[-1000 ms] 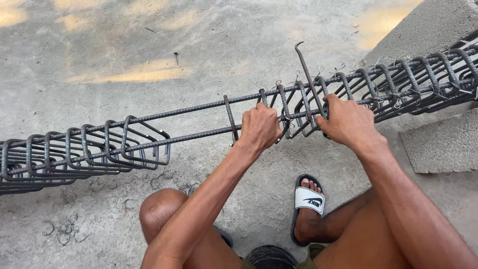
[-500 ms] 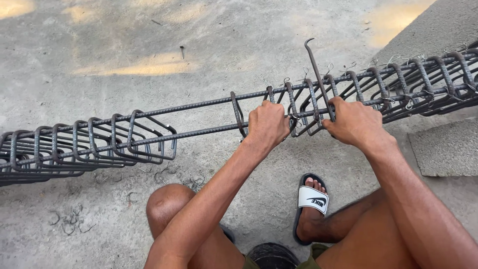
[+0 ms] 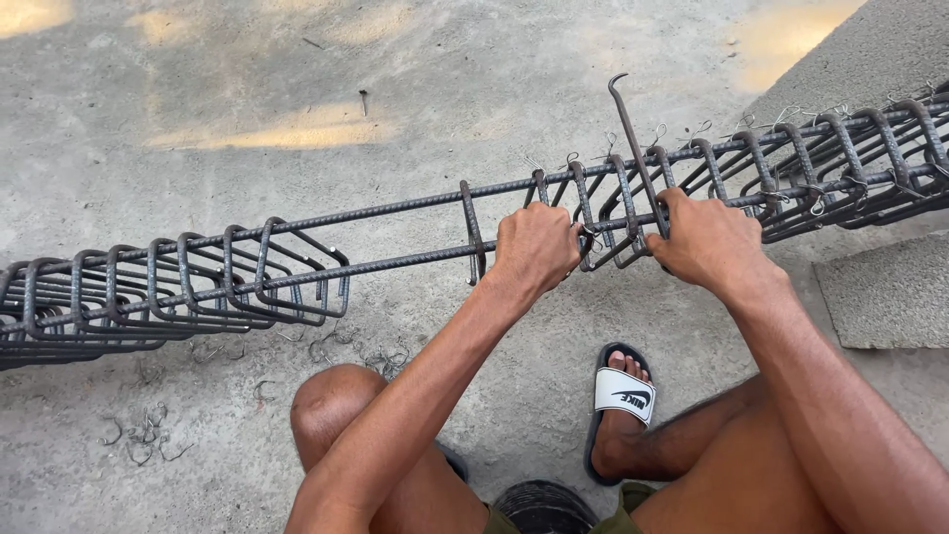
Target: Tying rebar stirrups to longitudinal bars using wire ties and a manual twisting tool
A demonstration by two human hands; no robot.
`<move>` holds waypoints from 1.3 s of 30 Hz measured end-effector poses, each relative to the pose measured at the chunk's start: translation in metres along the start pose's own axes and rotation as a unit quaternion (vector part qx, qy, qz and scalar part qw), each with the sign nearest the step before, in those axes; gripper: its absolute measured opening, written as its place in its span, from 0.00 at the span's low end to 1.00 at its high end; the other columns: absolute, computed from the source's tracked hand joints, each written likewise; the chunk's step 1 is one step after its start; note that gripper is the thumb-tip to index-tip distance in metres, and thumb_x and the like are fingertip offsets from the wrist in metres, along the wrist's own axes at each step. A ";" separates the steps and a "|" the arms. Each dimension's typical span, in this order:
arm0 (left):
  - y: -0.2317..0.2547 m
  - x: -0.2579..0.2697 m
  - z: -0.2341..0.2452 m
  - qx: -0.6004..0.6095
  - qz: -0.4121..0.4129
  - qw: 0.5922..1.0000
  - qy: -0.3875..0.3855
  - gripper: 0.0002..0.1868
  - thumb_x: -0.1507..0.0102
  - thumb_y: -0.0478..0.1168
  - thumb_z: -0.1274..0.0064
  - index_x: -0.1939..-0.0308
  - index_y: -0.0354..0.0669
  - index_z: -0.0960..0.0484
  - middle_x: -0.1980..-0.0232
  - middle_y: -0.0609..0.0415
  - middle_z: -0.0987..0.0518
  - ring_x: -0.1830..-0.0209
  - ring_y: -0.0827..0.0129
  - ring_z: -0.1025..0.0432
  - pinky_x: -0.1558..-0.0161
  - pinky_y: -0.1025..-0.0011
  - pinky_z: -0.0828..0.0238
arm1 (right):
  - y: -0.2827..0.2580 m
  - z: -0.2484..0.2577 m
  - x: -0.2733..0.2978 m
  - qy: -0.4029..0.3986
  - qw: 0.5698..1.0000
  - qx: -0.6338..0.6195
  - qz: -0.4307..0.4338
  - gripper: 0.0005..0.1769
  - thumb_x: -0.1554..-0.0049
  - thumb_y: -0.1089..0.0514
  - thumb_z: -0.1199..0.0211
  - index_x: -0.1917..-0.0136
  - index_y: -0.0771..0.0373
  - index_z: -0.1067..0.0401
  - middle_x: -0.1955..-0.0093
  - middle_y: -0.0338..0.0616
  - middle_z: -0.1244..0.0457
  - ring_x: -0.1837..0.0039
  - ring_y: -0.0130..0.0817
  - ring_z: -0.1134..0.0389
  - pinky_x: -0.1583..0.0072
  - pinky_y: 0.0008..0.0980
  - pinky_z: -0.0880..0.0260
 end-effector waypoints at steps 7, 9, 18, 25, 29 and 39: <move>-0.015 -0.016 -0.021 0.038 0.012 0.999 0.018 0.20 0.35 0.45 0.58 0.68 0.33 0.17 0.73 0.43 0.23 0.65 0.40 0.18 0.60 0.49 0.20 | 0.003 -0.002 -0.004 0.007 1.000 -0.003 0.005 0.33 0.41 0.43 0.42 0.25 0.52 0.35 0.46 0.64 0.28 0.42 0.67 0.27 0.44 0.63 0.29; -0.017 -0.019 -0.013 0.084 0.049 0.995 -0.017 0.17 0.38 0.43 0.55 0.65 0.30 0.17 0.68 0.38 0.20 0.60 0.35 0.19 0.57 0.45 0.21 | -0.002 0.004 0.000 0.003 1.000 -0.009 0.010 0.34 0.42 0.45 0.43 0.24 0.53 0.36 0.45 0.64 0.28 0.41 0.67 0.27 0.41 0.61 0.30; -0.038 -0.039 -0.018 0.098 0.039 0.992 -0.072 0.17 0.45 0.44 0.46 0.65 0.31 0.16 0.63 0.35 0.18 0.55 0.32 0.21 0.53 0.40 0.24 | 0.000 -0.011 -0.008 -0.015 1.000 0.020 0.011 0.38 0.42 0.42 0.49 0.21 0.54 0.44 0.45 0.66 0.29 0.39 0.67 0.28 0.39 0.59 0.34; -0.035 -0.034 0.012 0.085 -0.006 0.992 -0.096 0.19 0.45 0.47 0.43 0.66 0.29 0.16 0.62 0.31 0.18 0.54 0.31 0.21 0.53 0.40 0.23 | 0.011 -0.017 -0.017 0.001 0.999 0.000 0.034 0.30 0.39 0.47 0.51 0.25 0.54 0.35 0.47 0.67 0.28 0.40 0.68 0.28 0.40 0.60 0.32; -0.030 -0.029 0.027 0.061 -0.036 0.991 -0.116 0.20 0.43 0.47 0.43 0.64 0.27 0.16 0.59 0.29 0.18 0.52 0.31 0.22 0.51 0.40 0.24 | 0.002 -0.012 -0.008 0.028 0.999 0.004 0.033 0.26 0.41 0.47 0.48 0.33 0.59 0.28 0.48 0.65 0.28 0.41 0.67 0.27 0.40 0.58 0.31; -0.026 -0.020 0.054 0.028 -0.090 0.990 -0.106 0.16 0.43 0.41 0.37 0.75 0.31 0.22 0.69 0.43 0.18 0.74 0.57 0.23 0.64 0.60 0.19 | -0.029 0.073 0.082 0.048 0.999 0.011 -0.009 0.17 0.30 0.52 0.47 0.43 0.68 0.26 0.68 0.46 0.31 0.71 0.36 0.35 0.71 0.34 0.30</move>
Point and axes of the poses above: each hand's wrist, its own x-axis away from the middle knuckle, its own z-axis out of the back of the hand, y = z × x, the point moved 1 cm from there along -x, towards the middle knuckle
